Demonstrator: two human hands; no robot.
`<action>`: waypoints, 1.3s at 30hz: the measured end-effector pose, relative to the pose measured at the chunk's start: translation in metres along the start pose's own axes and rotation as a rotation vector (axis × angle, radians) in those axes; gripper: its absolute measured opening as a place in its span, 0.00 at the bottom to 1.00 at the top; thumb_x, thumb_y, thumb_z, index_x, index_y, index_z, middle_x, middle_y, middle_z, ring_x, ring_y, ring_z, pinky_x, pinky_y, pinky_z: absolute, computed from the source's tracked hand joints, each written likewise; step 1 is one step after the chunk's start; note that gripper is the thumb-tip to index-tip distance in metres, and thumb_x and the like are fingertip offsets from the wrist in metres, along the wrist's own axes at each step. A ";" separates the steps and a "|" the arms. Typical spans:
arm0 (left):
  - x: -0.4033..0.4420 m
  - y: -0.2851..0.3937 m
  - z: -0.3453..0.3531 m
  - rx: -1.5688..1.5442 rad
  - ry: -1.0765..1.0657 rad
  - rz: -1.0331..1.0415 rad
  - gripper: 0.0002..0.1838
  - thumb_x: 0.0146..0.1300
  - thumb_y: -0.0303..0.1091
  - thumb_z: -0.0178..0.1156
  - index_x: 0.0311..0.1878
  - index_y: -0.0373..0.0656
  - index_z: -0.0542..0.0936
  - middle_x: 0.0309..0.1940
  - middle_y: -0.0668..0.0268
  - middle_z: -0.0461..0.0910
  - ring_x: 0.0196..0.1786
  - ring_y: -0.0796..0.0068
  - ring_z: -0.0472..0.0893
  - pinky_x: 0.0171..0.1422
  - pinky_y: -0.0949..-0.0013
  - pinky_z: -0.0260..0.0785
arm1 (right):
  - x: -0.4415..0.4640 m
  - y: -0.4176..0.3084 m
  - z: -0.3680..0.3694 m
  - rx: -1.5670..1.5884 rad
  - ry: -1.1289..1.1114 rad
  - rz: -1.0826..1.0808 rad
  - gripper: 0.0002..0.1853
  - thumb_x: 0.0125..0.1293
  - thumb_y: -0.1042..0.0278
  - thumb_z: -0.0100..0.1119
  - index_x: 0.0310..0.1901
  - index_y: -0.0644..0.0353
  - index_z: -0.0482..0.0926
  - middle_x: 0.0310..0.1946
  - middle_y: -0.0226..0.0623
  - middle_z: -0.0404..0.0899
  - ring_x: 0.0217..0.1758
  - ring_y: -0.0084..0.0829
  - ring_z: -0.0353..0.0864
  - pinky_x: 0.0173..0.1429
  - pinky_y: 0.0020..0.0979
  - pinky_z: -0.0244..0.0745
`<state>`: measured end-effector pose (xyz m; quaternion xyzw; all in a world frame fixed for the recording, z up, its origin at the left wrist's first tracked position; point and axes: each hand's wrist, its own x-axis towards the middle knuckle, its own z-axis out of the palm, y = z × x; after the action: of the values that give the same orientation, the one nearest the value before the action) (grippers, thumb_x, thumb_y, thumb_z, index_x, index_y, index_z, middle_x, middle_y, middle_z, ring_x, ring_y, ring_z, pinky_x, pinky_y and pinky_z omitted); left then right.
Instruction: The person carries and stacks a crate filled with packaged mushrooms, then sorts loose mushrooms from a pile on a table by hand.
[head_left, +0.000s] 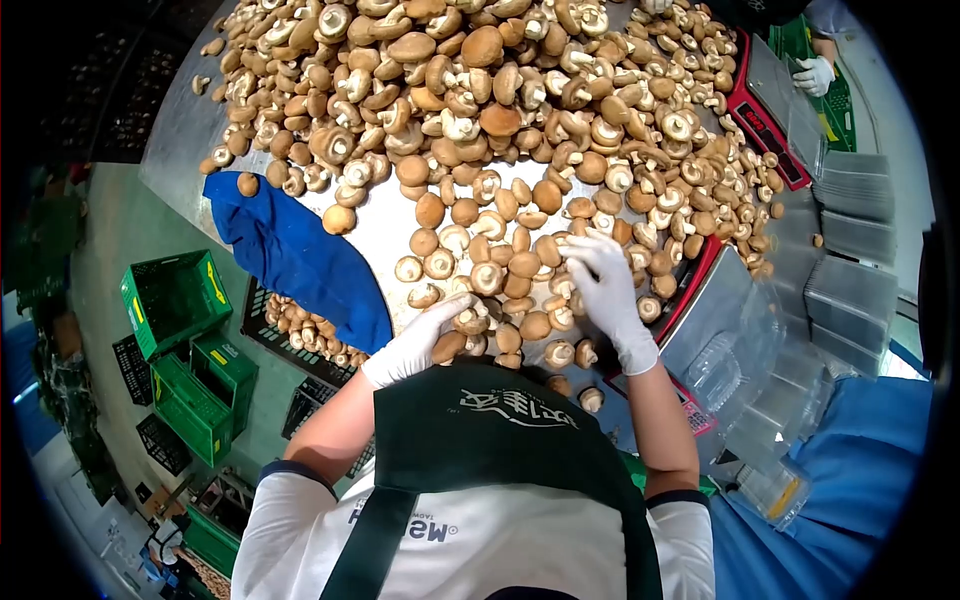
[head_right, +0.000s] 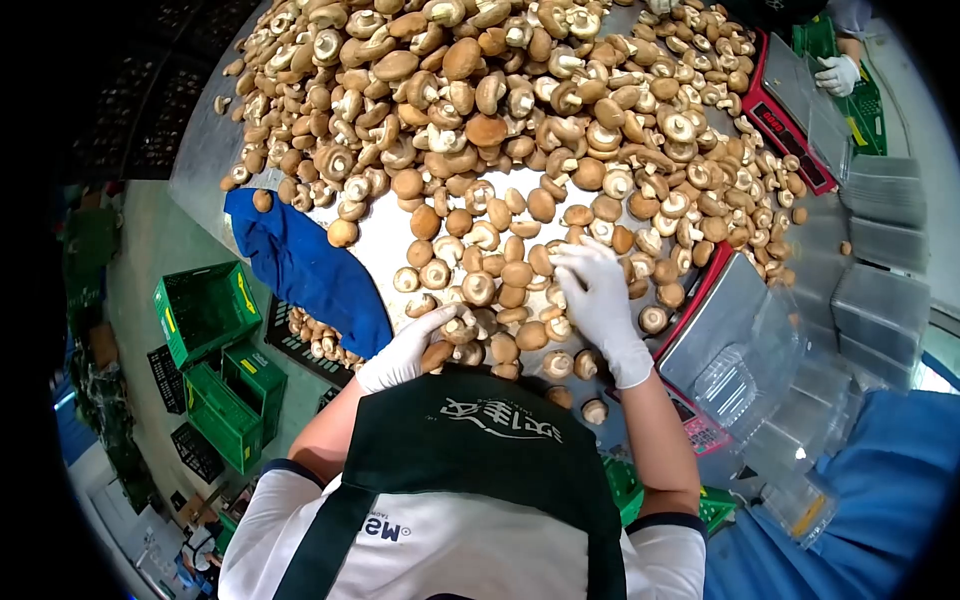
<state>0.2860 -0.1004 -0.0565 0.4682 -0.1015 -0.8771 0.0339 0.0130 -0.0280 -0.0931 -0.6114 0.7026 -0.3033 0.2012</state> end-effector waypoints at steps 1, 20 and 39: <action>0.000 -0.002 -0.001 -0.061 -0.040 0.013 0.15 0.74 0.40 0.51 0.55 0.42 0.77 0.43 0.65 0.83 0.38 0.80 0.78 0.42 0.75 0.71 | 0.006 0.001 -0.002 0.041 0.047 0.084 0.08 0.63 0.70 0.60 0.42 0.59 0.84 0.46 0.41 0.84 0.55 0.46 0.78 0.62 0.41 0.70; 0.022 -0.007 0.010 0.553 -0.255 0.449 0.22 0.77 0.37 0.44 0.69 0.40 0.68 0.59 0.63 0.75 0.65 0.74 0.69 0.71 0.71 0.57 | -0.002 -0.046 0.026 0.138 0.298 -0.103 0.14 0.55 0.76 0.65 0.44 0.55 0.81 0.48 0.37 0.80 0.54 0.43 0.76 0.61 0.41 0.69; 0.032 -0.012 0.009 0.011 -0.266 0.193 0.26 0.75 0.54 0.44 0.59 0.39 0.73 0.48 0.61 0.78 0.49 0.71 0.78 0.55 0.69 0.71 | 0.091 0.026 0.024 0.059 0.143 0.250 0.17 0.66 0.65 0.60 0.55 0.59 0.80 0.46 0.42 0.83 0.50 0.40 0.80 0.58 0.38 0.72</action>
<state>0.2608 -0.0919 -0.0800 0.3361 -0.1546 -0.9235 0.1018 -0.0066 -0.1198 -0.1202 -0.4900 0.7765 -0.3391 0.2048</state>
